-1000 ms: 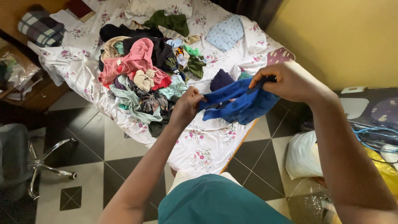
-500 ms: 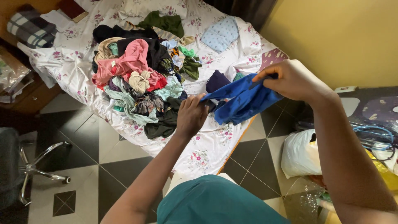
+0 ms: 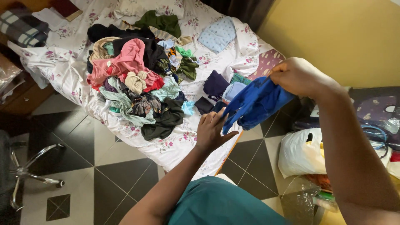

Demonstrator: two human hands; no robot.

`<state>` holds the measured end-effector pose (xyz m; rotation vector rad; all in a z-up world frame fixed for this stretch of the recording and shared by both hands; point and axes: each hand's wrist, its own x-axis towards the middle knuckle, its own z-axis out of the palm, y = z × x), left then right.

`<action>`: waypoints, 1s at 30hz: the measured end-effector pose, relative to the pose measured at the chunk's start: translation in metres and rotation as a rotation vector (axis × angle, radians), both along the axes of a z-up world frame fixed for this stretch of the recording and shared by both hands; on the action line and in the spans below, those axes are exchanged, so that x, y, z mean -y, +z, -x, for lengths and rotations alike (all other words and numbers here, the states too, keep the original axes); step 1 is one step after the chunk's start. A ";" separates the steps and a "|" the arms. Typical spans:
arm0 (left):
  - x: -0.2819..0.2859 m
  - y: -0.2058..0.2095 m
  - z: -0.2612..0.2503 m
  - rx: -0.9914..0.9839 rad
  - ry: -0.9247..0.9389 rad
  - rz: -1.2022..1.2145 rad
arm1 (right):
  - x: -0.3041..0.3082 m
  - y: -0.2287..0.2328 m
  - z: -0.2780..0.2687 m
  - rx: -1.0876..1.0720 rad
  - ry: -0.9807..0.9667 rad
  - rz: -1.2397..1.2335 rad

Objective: The person folds several small garments on a bed, including a light blue long-sleeved shirt, a blue pair of underwear, a light blue cloth, and a mint green baby onesie. Each item is smoothed, folded, and placed into a growing stack on the right side of the bed.

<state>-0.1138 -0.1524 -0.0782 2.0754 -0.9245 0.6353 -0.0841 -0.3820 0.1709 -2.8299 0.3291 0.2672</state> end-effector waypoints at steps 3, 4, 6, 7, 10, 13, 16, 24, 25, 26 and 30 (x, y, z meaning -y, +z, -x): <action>0.008 -0.014 -0.004 0.072 0.009 -0.012 | 0.002 0.009 0.003 -0.014 -0.057 -0.050; 0.009 -0.019 -0.006 0.073 0.004 -0.017 | 0.004 0.012 0.004 -0.032 -0.092 -0.047; 0.008 -0.025 -0.010 -0.038 -0.043 -0.021 | 0.014 0.013 0.004 -0.065 -0.164 -0.041; 0.004 -0.025 -0.013 -0.151 -0.087 -0.017 | 0.021 0.011 0.003 -0.054 -0.163 -0.047; -0.020 -0.015 -0.017 -0.283 -0.194 0.124 | 0.049 -0.009 -0.001 -0.034 -0.173 -0.095; -0.050 0.001 -0.022 -0.527 -0.302 0.293 | 0.080 -0.041 -0.003 -0.044 -0.167 -0.256; -0.076 0.013 -0.040 -0.659 -0.379 0.348 | 0.100 -0.075 -0.007 -0.076 -0.097 -0.459; -0.123 0.041 -0.076 -1.103 -0.458 0.553 | 0.091 -0.109 0.007 -0.140 0.057 -0.709; -0.131 0.045 -0.079 -1.119 -0.483 0.576 | 0.085 -0.110 0.008 -0.120 0.024 -0.744; -0.136 0.048 -0.082 -1.134 -0.508 0.598 | 0.080 -0.111 0.009 -0.100 -0.009 -0.778; -0.146 0.048 -0.097 -1.143 -0.419 0.607 | 0.065 -0.120 0.010 0.098 -0.024 -0.876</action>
